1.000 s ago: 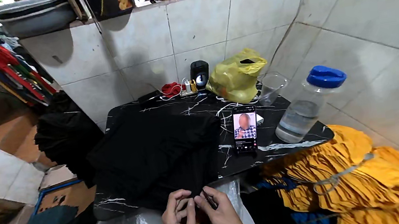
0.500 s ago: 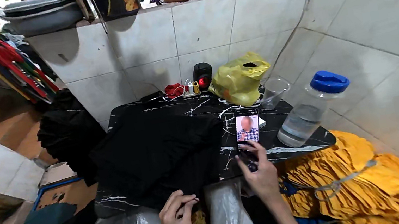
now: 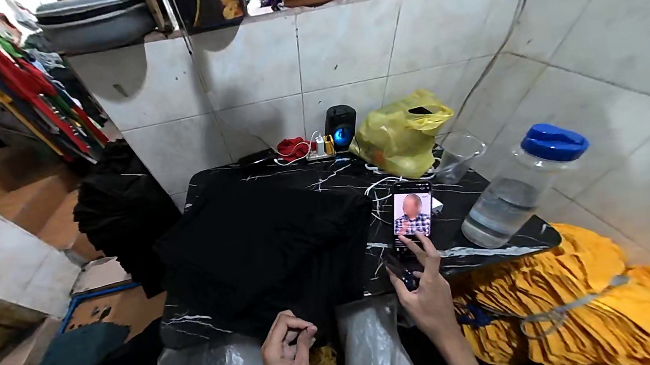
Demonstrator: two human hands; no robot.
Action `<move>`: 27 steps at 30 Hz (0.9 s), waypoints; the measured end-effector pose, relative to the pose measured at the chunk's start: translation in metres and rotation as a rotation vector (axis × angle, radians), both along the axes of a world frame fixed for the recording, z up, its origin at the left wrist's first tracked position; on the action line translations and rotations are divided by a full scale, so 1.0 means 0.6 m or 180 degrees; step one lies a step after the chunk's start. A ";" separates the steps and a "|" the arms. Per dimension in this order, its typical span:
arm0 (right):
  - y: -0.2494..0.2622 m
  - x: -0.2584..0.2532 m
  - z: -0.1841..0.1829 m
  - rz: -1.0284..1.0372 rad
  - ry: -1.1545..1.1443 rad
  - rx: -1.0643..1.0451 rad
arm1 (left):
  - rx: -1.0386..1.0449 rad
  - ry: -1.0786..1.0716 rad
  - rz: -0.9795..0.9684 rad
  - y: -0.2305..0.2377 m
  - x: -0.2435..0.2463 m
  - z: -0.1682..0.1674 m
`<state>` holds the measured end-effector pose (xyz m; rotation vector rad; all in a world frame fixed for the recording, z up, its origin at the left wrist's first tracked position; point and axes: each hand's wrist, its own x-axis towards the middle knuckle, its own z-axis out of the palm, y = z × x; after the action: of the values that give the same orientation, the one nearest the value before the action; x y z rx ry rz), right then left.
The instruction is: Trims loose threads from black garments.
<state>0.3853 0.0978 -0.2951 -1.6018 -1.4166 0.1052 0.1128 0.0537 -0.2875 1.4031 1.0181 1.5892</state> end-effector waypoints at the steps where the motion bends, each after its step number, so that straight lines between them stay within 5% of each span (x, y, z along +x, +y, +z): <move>1: 0.003 0.006 -0.003 -0.0068 0.0008 0.0013 | 0.0005 0.0005 -0.0025 0.000 0.000 -0.001; 8: 0.033 0.038 0.006 -0.0348 -0.0026 0.0139 | -0.0026 0.0267 -0.0182 -0.002 0.006 -0.003; 14: -0.018 -0.054 0.005 0.0751 0.0684 0.0255 | 0.0031 0.0140 -0.0082 -0.001 0.002 0.001; 19: -0.076 -0.127 0.014 0.2062 0.0698 -0.1049 | -0.0076 -0.0134 -0.0014 -0.004 0.007 0.014; 27: -0.080 -0.134 0.019 0.1911 0.0363 -0.0795 | 0.0140 -0.0136 0.0202 0.001 -0.005 0.022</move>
<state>0.3047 0.0495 -0.2840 -1.2849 -1.8035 0.7364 0.1096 0.0541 -0.2743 1.3724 1.0171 1.6902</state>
